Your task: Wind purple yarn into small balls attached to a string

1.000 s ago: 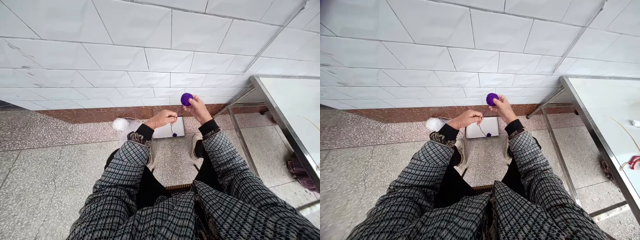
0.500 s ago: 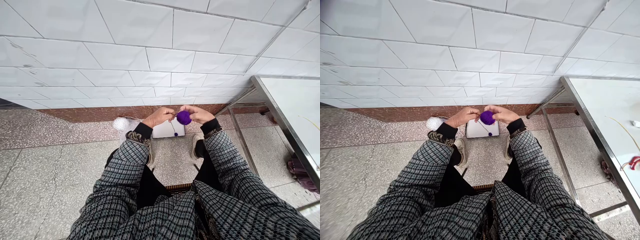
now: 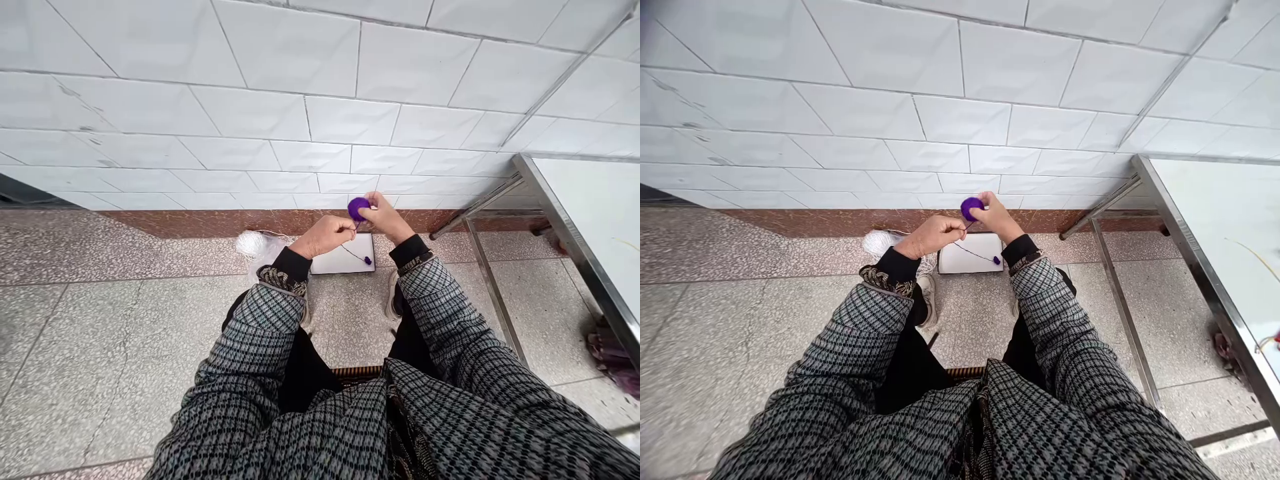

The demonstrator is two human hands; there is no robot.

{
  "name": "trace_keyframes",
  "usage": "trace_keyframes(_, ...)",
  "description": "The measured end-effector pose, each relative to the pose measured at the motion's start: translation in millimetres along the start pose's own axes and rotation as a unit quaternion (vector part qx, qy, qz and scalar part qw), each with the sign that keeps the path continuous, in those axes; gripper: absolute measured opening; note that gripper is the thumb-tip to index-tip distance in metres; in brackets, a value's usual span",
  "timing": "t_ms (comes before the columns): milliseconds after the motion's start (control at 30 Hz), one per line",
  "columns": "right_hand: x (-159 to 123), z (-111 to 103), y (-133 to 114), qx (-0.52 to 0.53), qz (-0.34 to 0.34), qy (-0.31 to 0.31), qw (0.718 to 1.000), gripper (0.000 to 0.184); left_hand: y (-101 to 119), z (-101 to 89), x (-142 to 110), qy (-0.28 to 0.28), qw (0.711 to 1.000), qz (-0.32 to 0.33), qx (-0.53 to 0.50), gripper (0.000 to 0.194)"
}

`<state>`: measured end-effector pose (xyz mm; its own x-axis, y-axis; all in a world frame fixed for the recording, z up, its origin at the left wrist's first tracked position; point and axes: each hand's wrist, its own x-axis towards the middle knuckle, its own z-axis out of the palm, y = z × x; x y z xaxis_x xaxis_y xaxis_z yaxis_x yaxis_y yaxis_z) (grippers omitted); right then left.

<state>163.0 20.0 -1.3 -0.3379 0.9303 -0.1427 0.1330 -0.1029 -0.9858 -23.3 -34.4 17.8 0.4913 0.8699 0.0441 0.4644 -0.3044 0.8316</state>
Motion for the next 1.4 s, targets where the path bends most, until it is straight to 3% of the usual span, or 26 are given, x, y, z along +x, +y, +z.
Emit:
trace_keyframes(67,-1.8,1.8,1.3,-0.077,0.028,-0.062,0.995,0.031,-0.1,-1.0,-3.6,0.048,0.998,-0.005,0.03,0.019)
trace_keyframes(167,-7.9,-1.4,-1.2,-0.139,0.054,-0.224,0.963,0.029,-1.1,-0.6,-9.8,0.087,0.994,-0.014,0.058,0.021)
trace_keyframes(267,-13.5,-6.3,-6.6,-0.12,0.038,-0.345,0.93,0.028,1.5,1.5,-16.8,0.089,0.995,-0.021,0.028,0.018)
trace_keyframes(367,-17.2,-9.1,-10.4,-0.056,0.022,-0.39,0.919,0.029,7.5,3.0,-22.2,0.108,0.992,-0.029,-0.052,0.018)
trace_keyframes(567,-21.2,-10.4,-3.6,0.062,0.032,-0.369,0.927,0.039,12.4,6.2,-21.3,0.14,0.964,-0.077,-0.213,0.022)
trace_keyframes(700,-24.1,-11.4,1.3,0.133,0.04,-0.355,0.924,0.037,4.4,9.6,-16.6,0.162,0.933,-0.109,-0.302,0.021)
trace_keyframes(833,-25.3,-13.7,0.7,0.212,0.011,-0.332,0.919,0.042,-8.5,10.2,-15.7,0.173,0.916,-0.098,-0.349,0.021)
trace_keyframes(933,-23.5,-14.0,-2.9,0.264,-0.03,-0.282,0.922,0.055,-15.7,11.4,-16.6,0.178,0.927,-0.076,-0.32,0.022)
trace_keyframes(1033,-18.5,-12.3,-6.0,0.281,-0.059,-0.191,0.939,0.06,-17.0,13.9,-17.3,0.134,0.963,-0.06,-0.227,0.024)
trace_keyframes(1133,-11.3,-10.3,-3.5,0.249,-0.064,-0.09,0.962,0.052,-13.3,16.9,-17.1,0.059,0.99,-0.039,-0.122,0.024)
trace_keyframes(1267,-7.0,-7.5,5.9,0.063,-0.01,0.001,0.998,0.039,-8.1,18.0,-17.1,0.011,1.0,-0.005,-0.025,0.023)
trace_keyframes(1333,-9.9,-6.3,7.5,-0.038,0.027,-0.036,0.998,0.037,-7.5,15.9,-17.8,0.031,0.999,0.004,-0.009,0.023)
trace_keyframes(1400,-15.6,-6.2,5.1,-0.087,0.055,-0.145,0.984,0.035,-8.8,12.5,-18.6,0.068,0.998,0.004,-0.005,0.023)
